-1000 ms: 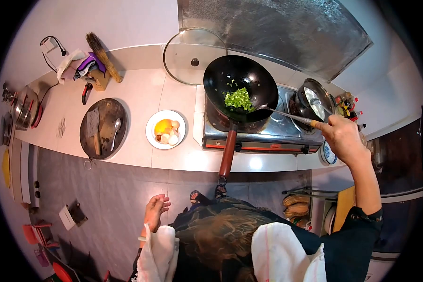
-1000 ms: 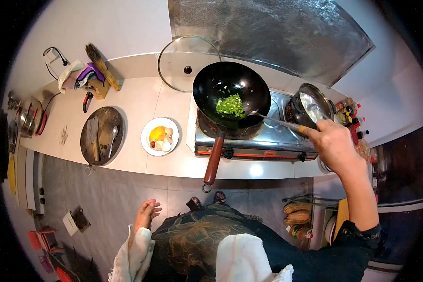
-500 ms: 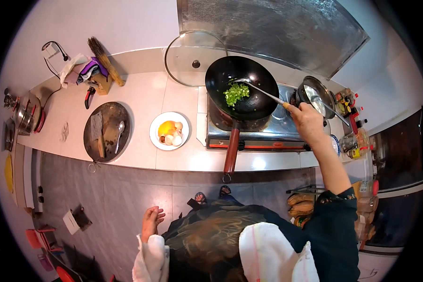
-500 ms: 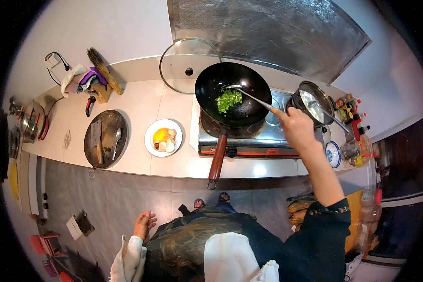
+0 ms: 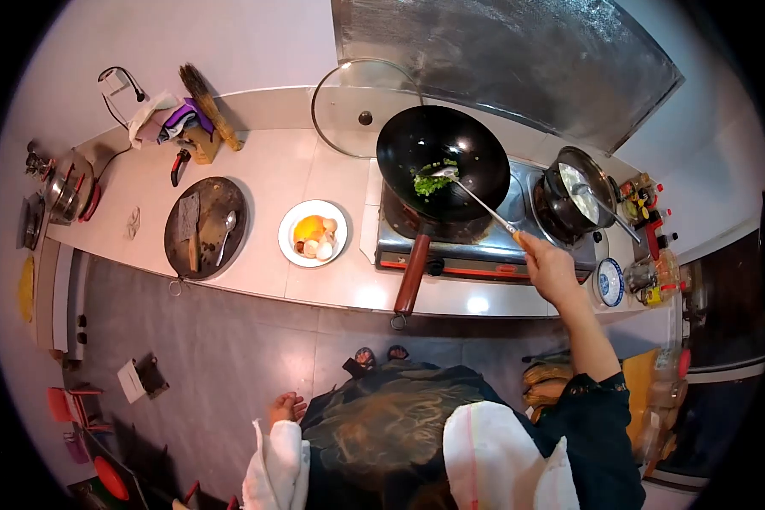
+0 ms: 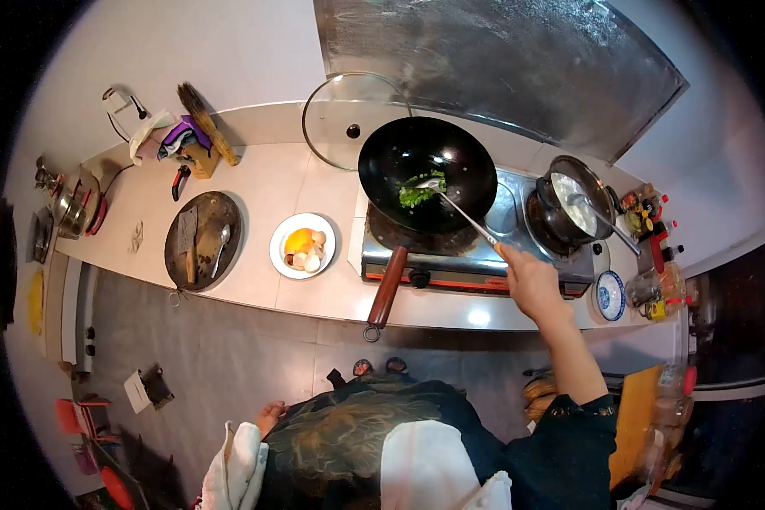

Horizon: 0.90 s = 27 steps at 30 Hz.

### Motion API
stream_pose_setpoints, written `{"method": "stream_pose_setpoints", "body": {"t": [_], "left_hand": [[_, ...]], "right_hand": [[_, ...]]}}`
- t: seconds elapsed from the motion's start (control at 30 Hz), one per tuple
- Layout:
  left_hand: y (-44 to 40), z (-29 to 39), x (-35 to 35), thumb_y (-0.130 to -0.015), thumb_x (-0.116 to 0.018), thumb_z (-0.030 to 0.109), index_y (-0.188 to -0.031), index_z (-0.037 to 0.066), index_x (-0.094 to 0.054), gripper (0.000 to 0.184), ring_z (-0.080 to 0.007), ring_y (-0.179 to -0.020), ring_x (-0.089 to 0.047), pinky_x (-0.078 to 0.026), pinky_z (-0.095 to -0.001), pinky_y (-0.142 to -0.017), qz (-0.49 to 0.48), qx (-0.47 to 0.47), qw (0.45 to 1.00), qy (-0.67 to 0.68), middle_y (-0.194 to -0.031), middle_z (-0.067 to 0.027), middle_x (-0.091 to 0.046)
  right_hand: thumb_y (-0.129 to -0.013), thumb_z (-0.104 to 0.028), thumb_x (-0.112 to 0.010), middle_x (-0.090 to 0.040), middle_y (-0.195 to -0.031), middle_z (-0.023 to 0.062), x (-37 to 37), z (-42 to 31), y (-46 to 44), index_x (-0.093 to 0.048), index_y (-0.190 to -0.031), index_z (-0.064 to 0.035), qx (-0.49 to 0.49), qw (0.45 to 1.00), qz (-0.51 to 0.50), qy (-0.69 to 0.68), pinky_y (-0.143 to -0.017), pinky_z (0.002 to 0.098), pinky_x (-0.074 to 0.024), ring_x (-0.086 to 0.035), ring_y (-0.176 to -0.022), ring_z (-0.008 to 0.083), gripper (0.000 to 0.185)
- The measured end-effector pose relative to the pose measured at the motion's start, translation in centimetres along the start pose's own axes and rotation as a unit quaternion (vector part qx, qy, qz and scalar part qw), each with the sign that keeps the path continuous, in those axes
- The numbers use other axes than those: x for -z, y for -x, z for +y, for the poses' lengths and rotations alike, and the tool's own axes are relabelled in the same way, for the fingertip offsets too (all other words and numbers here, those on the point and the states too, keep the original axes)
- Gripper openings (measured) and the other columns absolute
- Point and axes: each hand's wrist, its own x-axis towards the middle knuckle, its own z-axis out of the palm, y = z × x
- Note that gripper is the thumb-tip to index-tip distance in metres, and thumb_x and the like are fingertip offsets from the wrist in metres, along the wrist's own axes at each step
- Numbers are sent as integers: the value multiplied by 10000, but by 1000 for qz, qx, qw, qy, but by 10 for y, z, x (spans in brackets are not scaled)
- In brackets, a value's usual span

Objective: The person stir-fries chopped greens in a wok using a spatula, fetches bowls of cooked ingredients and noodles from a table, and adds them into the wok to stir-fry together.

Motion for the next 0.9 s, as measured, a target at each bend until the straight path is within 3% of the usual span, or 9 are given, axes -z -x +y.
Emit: {"method": "stream_pose_setpoints", "body": {"t": [0.2,0.33,0.47,0.5,0.6,0.63,0.73,0.77,0.9], "left_hand": [[4,-24,-21,-951,-642,204,-1075,80,-607,179,-247,-756,-681,-563,-348,-634,60,3,998,21,-957,-126,-692],[10,-29,-24,-951,-643,202,-1087,73,-603,192,-241,-748,-680,-559,-339,-616,45,19,999,-15,-954,-126,-690],[11,-46,-16,-954,-647,205,-1106,68,-600,210,-239,-733,-682,-559,-349,-607,27,9,998,-52,-940,-124,-681],[11,-50,-17,-955,-648,206,-1109,66,-600,214,-239,-730,-682,-561,-355,-608,34,5,998,-51,-936,-124,-678],[26,-74,-12,-959,-644,207,-1129,59,-591,232,-239,-730,-682,-567,-370,-616,65,7,997,-51,-932,-124,-668],[32,-76,-10,-961,-639,206,-1141,55,-584,241,-237,-736,-682,-569,-375,-622,71,14,995,-73,-936,-122,-665],[48,-85,-11,-968,-622,204,-1177,43,-560,271,-236,-753,-678,-577,-387,-640,83,23,992,-92,-944,-124,-654],[53,-87,-13,-971,-616,204,-1190,39,-550,282,-238,-758,-675,-579,-391,-648,87,25,992,-88,-943,-127,-650],[48,-132,-4,-972,-609,201,-1202,18,-540,302,-262,-781,-671,-588,-404,-708,96,31,994,-34,-953,-134,-651]], "right_hand": [[-886,-97,-634,-629,-850,119,69,3,5,-652,-1225,-196,-14,999,-38,0,-683,451,-523,-646,-770,345,354],[-872,-82,-647,-645,-881,126,78,15,9,-656,-1222,-182,-3,996,-66,-64,-704,449,-525,-646,-792,353,365],[-849,-55,-667,-656,-910,154,55,17,6,-669,-1173,-75,11,998,-44,-34,-710,414,-523,-648,-810,359,324],[-867,-56,-653,-654,-843,133,53,18,5,-664,-1168,-61,30,999,-16,-33,-694,402,-526,-664,-766,312,302],[-902,-91,-625,-655,-791,140,42,37,8,-642,-1202,-93,-84,974,-30,-206,-665,378,-525,-673,-738,291,300],[-939,-98,-596,-625,-713,84,36,48,7,-615,-1207,-50,-97,958,-61,-263,-539,304,-483,-631,-636,186,273],[-962,-108,-586,-604,-718,44,23,52,-6,-565,-1253,-30,-279,801,-145,-510,-434,239,-409,-563,-568,111,302],[-975,-128,-578,-595,-717,51,12,51,-9,-523,-1286,-32,-295,754,-144,-569,-381,202,-348,-501,-504,82,330],[-996,-207,-550,-586,-705,62,-16,39,-25,-554,-1226,-41,-372,612,-157,-680,-367,211,-359,-508,-484,95,284]]}}
